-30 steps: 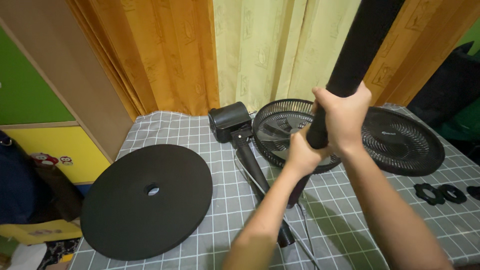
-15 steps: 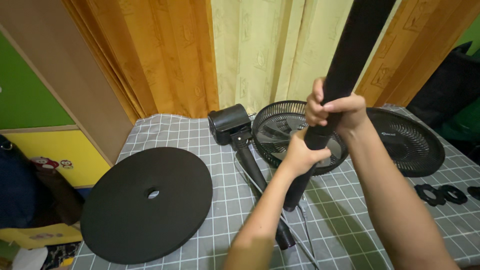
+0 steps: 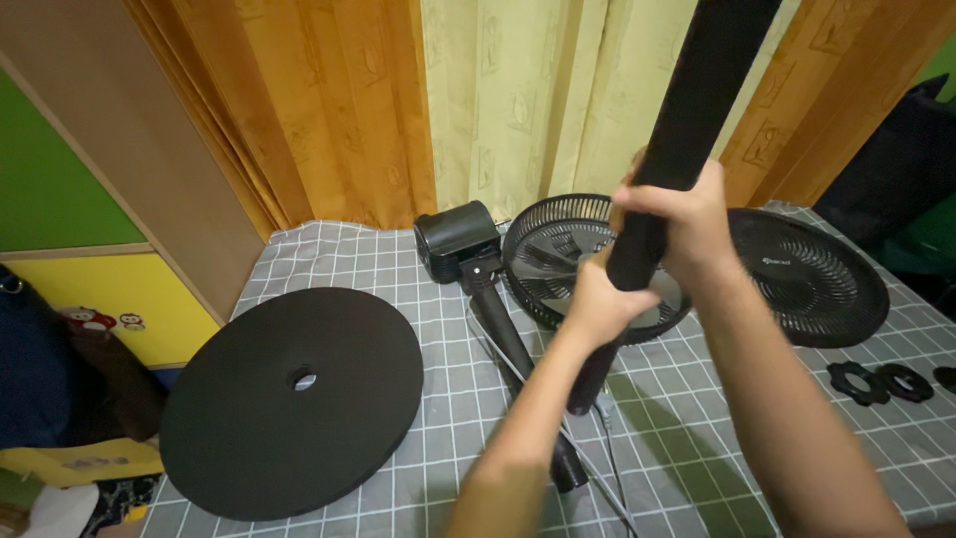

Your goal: The person assembles a pedestal fan on a table, joining two black tube sections by twisting them together, then attaching the round base to the pole and fitting a nut onto the base hub by hand.

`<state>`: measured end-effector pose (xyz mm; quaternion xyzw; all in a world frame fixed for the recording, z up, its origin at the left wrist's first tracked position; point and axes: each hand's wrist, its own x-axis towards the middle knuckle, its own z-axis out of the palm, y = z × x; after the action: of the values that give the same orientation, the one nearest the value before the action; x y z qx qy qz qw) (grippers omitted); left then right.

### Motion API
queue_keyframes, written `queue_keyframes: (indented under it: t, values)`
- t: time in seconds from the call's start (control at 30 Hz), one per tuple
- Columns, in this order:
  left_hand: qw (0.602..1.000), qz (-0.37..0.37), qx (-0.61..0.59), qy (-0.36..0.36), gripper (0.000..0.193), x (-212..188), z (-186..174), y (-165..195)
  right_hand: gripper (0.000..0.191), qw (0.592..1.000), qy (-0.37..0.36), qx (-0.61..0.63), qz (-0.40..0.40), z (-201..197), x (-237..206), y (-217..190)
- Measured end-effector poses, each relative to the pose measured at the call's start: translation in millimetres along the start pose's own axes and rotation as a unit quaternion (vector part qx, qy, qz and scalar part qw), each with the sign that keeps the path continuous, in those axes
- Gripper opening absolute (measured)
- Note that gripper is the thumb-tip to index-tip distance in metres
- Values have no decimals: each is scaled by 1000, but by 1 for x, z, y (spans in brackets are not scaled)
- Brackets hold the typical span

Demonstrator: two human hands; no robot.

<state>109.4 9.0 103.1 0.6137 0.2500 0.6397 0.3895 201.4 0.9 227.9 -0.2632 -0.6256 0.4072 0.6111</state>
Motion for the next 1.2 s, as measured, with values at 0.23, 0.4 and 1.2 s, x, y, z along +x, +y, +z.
queue_keyframes:
  t: [0.23, 0.4, 1.2]
  values:
    - [972, -71, -155, -164, 10, 1, -11, -20, 30, 850, -396, 330, 113, -42, 35, 34]
    - [988, -51, -106, -104, 15, -2, -9, -12, 26, 929, -257, 247, 101, -31, 16, 26]
    - [971, -84, -158, -156, 13, 8, -27, -27, 26, 960, -208, 153, 111, -19, 12, 29]
